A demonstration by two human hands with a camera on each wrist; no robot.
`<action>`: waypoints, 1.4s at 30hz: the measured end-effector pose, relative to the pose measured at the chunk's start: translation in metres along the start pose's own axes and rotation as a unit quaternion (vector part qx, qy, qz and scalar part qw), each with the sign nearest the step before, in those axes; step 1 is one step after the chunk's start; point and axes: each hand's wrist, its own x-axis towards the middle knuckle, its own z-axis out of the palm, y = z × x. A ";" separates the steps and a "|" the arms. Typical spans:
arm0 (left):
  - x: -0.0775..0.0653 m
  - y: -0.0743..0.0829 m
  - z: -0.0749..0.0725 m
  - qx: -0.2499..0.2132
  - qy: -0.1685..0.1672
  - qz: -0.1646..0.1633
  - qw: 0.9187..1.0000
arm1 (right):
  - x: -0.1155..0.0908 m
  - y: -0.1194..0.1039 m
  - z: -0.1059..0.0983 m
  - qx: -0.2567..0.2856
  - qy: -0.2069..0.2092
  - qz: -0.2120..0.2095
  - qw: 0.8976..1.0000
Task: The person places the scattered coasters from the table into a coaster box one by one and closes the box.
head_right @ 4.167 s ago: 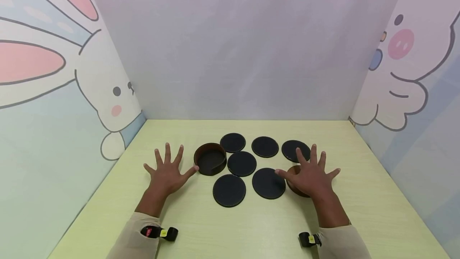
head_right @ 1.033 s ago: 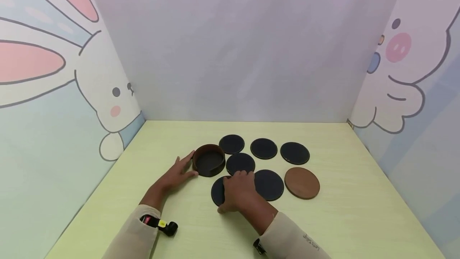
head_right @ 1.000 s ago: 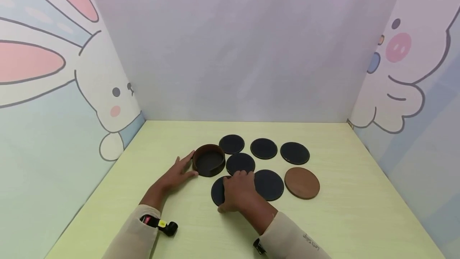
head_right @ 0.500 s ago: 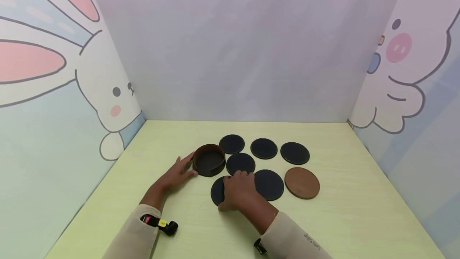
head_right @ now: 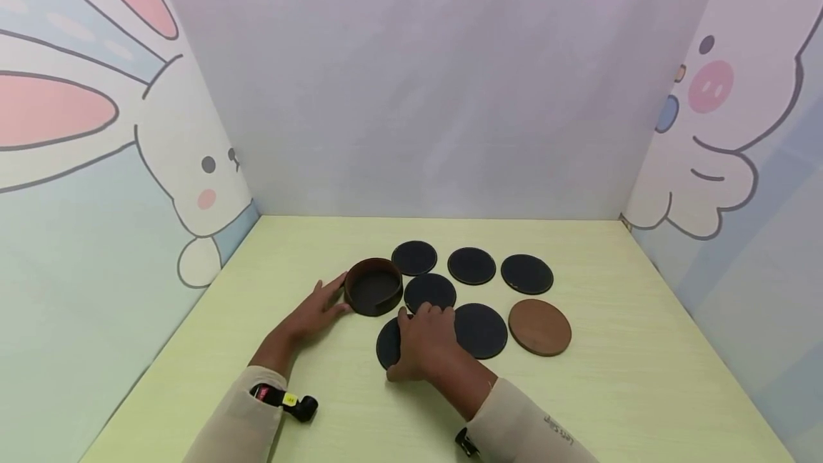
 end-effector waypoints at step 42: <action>-0.001 -0.004 0.002 0.014 0.005 -0.006 1.000 | -0.008 0.000 -0.006 0.065 0.000 -0.014 0.998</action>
